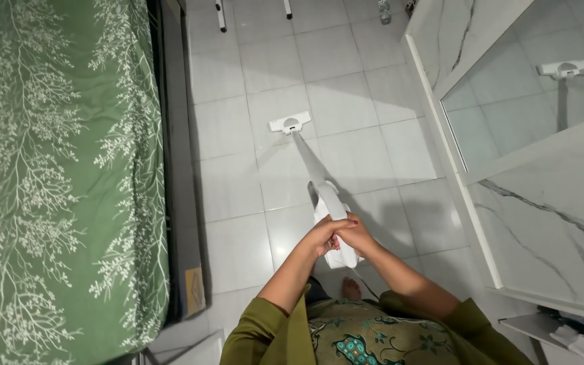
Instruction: Vacuuming a tiled floor in a bedroom using a cordless vacuum cleaner.
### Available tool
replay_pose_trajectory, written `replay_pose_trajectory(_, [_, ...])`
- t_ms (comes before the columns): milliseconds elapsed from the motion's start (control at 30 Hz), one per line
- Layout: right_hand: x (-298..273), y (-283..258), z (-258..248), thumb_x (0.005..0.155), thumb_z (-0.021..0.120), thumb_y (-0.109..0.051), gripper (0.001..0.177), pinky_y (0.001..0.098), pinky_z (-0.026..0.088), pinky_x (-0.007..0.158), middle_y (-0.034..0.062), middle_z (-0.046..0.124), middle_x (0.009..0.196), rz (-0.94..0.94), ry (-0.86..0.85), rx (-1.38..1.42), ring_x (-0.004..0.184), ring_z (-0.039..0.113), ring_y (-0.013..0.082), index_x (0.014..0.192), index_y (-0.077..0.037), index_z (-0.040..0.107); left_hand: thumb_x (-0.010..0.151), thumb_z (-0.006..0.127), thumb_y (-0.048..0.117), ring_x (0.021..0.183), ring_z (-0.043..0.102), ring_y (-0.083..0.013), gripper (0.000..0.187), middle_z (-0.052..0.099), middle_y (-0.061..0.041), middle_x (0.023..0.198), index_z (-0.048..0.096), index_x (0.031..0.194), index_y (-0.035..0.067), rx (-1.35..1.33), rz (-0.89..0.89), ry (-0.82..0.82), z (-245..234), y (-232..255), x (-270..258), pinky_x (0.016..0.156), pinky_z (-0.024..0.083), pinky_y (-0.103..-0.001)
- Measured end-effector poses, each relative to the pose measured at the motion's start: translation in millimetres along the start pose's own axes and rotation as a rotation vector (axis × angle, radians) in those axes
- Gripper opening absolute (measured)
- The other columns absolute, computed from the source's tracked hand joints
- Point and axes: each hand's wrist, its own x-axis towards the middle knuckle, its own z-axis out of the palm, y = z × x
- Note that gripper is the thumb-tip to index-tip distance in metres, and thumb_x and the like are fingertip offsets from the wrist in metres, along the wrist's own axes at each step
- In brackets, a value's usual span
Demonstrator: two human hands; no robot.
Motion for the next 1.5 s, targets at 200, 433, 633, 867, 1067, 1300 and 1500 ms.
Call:
replay_pose_trajectory(200, [16, -2, 28, 0.073, 0.076, -0.004, 0.03, 0.046, 0.055, 0.047, 0.029, 0.065, 0.062, -0.016, 0.042, 0.025, 0.053, 0.062, 0.0305, 0.094, 0.016, 0.069, 0.063, 0.097, 0.033, 0.059, 0.043, -0.0151, 0.103, 0.035, -0.004, 0.077, 0.036, 0.139, -0.001, 0.066, -0.036, -0.037, -38, 12, 13, 0.045, 0.048, -0.028])
replay_pose_trajectory(433, [7, 11, 46, 0.072, 0.078, -0.004, 0.032, 0.0469, 0.056, 0.051, 0.029, 0.067, 0.067, -0.025, 0.081, 0.048, 0.058, 0.063, 0.0304, 0.096, 0.016, 0.069, 0.062, 0.098, 0.034, 0.068, 0.044, -0.0159, 0.107, 0.035, -0.004, 0.084, 0.034, 0.142, 0.001, 0.068, -0.058, -0.088, -51, 9, -2, 0.048, 0.049, -0.028])
replay_pose_trajectory(633, [-33, 40, 30, 0.072, 0.08, -0.004, 0.034, 0.0476, 0.057, 0.054, 0.029, 0.069, 0.071, -0.057, 0.065, 0.03, 0.062, 0.064, 0.0302, 0.098, 0.016, 0.069, 0.065, 0.097, 0.033, 0.079, 0.043, -0.0179, 0.104, 0.038, -0.012, 0.097, 0.034, 0.14, -0.002, 0.061, -0.053, -0.119, -36, -16, -33, 0.049, 0.049, -0.026])
replay_pose_trajectory(867, [-100, 91, -1, 0.071, 0.082, -0.004, 0.036, 0.0482, 0.058, 0.057, 0.029, 0.07, 0.075, -0.073, 0.058, 0.006, 0.067, 0.065, 0.0301, 0.099, 0.016, 0.069, 0.065, 0.099, 0.035, 0.082, 0.045, -0.0165, 0.106, 0.041, -0.019, 0.109, 0.035, 0.139, -0.005, 0.034, -0.038, -0.136, -8, -91, -54, 0.048, 0.05, -0.025])
replay_pose_trajectory(1067, [-153, 136, -55, 0.071, 0.084, -0.003, 0.033, 0.0419, 0.057, 0.051, 0.0226, 0.072, 0.071, -0.071, 0.039, -0.034, 0.058, 0.063, 0.024, 0.098, 0.012, 0.072, 0.068, 0.099, 0.034, 0.077, 0.054, -0.0164, 0.098, 0.046, -0.018, 0.11, 0.038, 0.135, -0.006, -0.008, -0.02, -0.153, 22, -212, -29, 0.045, 0.053, -0.023])
replay_pose_trajectory(1300, [-219, 168, -92, 0.078, 0.07, -0.031, 0.052, 0.0298, 0.06, 0.058, 0.0111, 0.068, 0.095, 0.061, -0.004, -0.301, 0.083, 0.067, 0.0178, 0.12, -0.003, 0.062, 0.077, 0.083, 0.033, 0.077, 0.053, -0.0158, 0.066, 0.051, -0.009, 0.097, 0.047, 0.124, 0.004, 0.025, 0.014, -0.242, 76, -239, -89, 0.057, 0.046, -0.026])
replay_pose_trajectory(1500, [-241, 188, -124, 0.083, 0.067, -0.043, 0.058, 0.027, 0.06, 0.063, 0.0074, 0.071, 0.105, 0.06, -0.086, -0.371, 0.095, 0.07, 0.0153, 0.128, -0.008, 0.061, 0.091, 0.067, 0.033, 0.088, 0.056, -0.0154, 0.035, 0.059, -0.003, 0.094, 0.06, 0.115, 0.008, 0.108, 0.081, -0.27, 101, -266, -99, 0.073, 0.045, -0.029])
